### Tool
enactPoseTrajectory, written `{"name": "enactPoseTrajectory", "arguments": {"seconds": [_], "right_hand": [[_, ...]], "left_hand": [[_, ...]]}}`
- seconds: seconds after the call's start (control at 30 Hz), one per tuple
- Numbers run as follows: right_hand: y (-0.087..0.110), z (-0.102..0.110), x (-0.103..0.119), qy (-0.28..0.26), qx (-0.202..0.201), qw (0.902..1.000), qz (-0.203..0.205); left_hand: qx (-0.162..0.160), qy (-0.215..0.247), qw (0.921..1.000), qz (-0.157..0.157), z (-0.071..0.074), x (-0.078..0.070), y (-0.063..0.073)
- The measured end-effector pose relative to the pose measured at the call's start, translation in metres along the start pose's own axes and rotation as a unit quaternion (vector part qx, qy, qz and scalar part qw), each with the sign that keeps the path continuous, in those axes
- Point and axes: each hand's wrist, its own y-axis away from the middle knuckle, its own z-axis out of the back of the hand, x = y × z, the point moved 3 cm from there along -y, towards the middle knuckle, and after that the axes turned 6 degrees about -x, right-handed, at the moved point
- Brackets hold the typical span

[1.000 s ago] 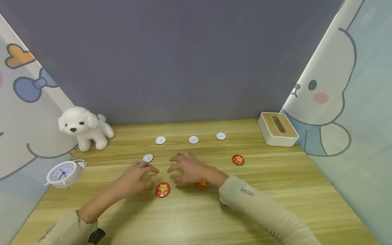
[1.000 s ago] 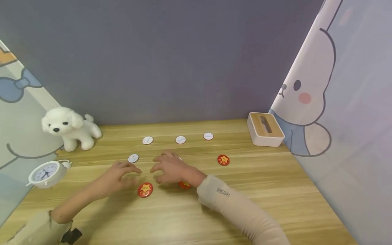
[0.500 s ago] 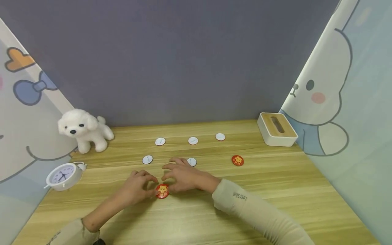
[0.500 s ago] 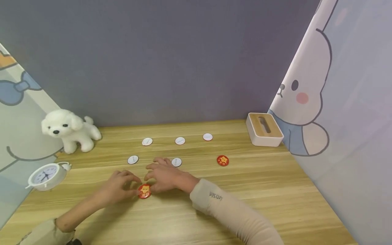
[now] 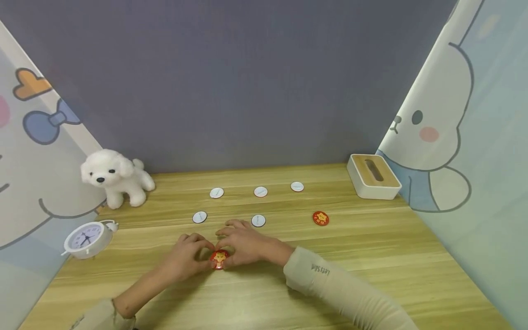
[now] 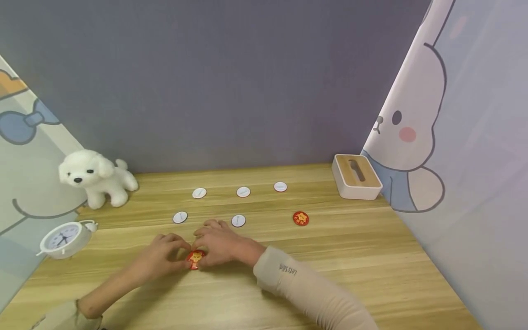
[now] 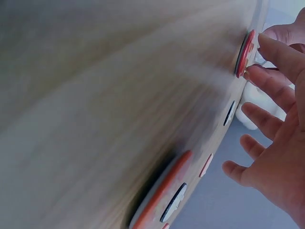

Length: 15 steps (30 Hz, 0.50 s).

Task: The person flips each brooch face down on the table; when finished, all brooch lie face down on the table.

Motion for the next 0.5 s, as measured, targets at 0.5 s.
{"name": "enactPoseTrajectory", "arguments": {"seconds": [0.5], "right_hand": [[-0.0016, -0.0037, -0.0018, -0.01, -0.009, 0.9997, -0.022]], "left_hand": [[-0.015, 0.032, 0.9993, -0.009, -0.0015, 0.0047, 0.0069]]}}
